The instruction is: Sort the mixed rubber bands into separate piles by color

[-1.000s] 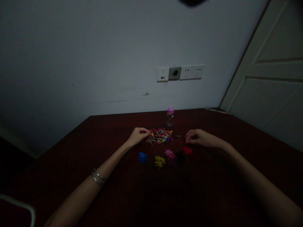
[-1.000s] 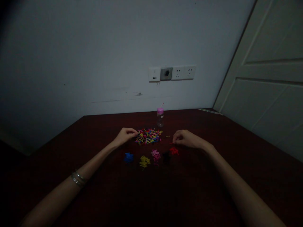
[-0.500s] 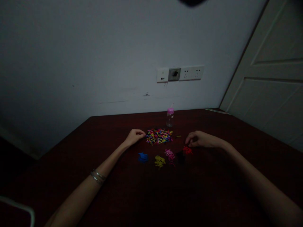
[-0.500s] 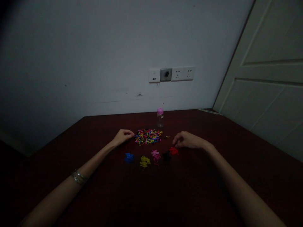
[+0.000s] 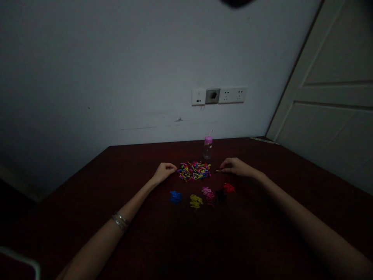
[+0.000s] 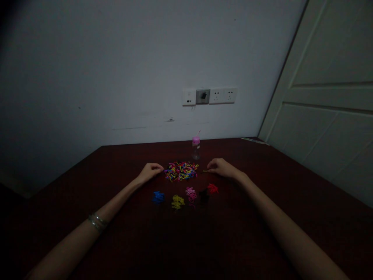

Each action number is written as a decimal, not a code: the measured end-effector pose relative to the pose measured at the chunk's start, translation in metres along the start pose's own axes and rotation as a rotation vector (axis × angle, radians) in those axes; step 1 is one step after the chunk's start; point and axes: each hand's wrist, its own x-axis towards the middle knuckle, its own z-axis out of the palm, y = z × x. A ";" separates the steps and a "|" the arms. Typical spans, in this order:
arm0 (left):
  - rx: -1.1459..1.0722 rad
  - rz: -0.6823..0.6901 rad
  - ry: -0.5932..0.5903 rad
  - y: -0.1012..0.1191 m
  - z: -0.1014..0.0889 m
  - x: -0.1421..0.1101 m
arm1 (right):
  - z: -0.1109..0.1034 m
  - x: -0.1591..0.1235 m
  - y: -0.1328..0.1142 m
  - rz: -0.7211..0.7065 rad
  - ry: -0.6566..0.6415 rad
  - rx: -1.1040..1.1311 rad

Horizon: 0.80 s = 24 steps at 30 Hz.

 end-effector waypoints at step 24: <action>0.016 -0.015 -0.007 -0.002 0.003 -0.001 | 0.002 0.000 -0.018 -0.139 0.197 -0.252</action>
